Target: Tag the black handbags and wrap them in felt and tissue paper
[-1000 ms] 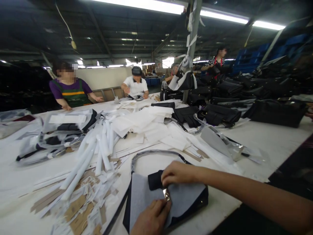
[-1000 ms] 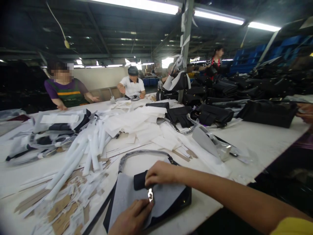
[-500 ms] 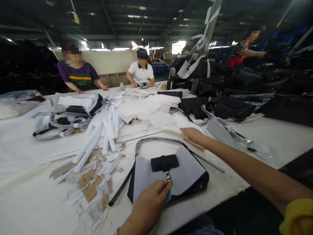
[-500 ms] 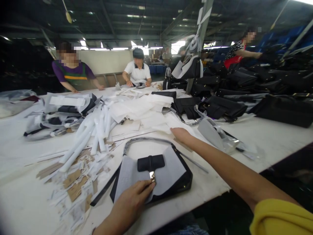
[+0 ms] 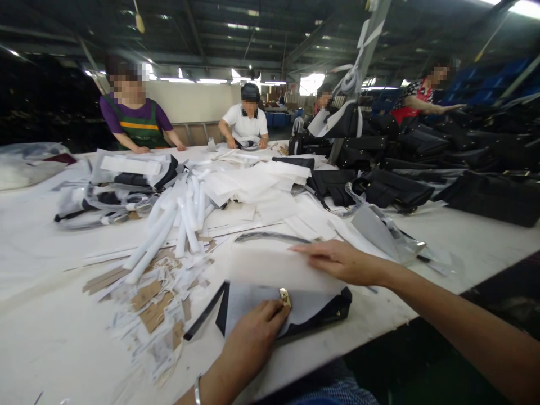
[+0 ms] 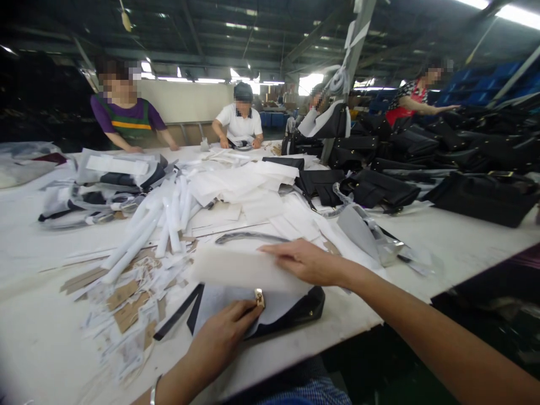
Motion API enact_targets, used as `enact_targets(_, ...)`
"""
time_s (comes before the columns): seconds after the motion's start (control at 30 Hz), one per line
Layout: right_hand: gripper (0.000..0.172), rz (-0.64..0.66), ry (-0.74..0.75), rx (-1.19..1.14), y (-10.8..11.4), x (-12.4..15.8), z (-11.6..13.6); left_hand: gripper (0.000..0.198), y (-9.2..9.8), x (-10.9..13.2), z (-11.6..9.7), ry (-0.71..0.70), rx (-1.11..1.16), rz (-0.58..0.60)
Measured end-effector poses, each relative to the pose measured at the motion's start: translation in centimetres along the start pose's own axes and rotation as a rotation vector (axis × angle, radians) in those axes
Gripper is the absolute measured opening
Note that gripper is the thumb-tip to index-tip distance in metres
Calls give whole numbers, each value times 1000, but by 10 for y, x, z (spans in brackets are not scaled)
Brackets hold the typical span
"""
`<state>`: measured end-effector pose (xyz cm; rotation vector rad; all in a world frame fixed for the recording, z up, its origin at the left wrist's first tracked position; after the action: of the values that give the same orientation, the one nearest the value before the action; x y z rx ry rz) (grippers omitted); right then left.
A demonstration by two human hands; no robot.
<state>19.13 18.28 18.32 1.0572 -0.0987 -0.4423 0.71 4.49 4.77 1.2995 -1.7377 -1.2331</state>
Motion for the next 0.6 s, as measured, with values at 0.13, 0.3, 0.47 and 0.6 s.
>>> enact_targets(0.13,55,227,78,1,-40,-6,1,62,-3,1,2,23,-19,4)
enact_targets(0.3,48,230,136,66,-78,1,-9,59,-3,0,1,-19,-28,-30)
enact_targets(0.47,69,305,115,18,-75,11,-2,56,-2,2,1,-10,-27,-32)
enact_targets(0.6,60,177,211,197,-55,3,0,59,1,4,1,-19,-15,-35)
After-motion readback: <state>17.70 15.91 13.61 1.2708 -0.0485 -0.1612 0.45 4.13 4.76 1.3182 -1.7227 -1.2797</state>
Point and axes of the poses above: each hand's wrist, its own x-axis away from the middle knuckle, its own y-axis out of the back of the hand, z = x × y, the point moved 3 cm from there along -x, towards the middle knuckle, and after that the axes turned 10 degrees about y, right-handed, at the moved point
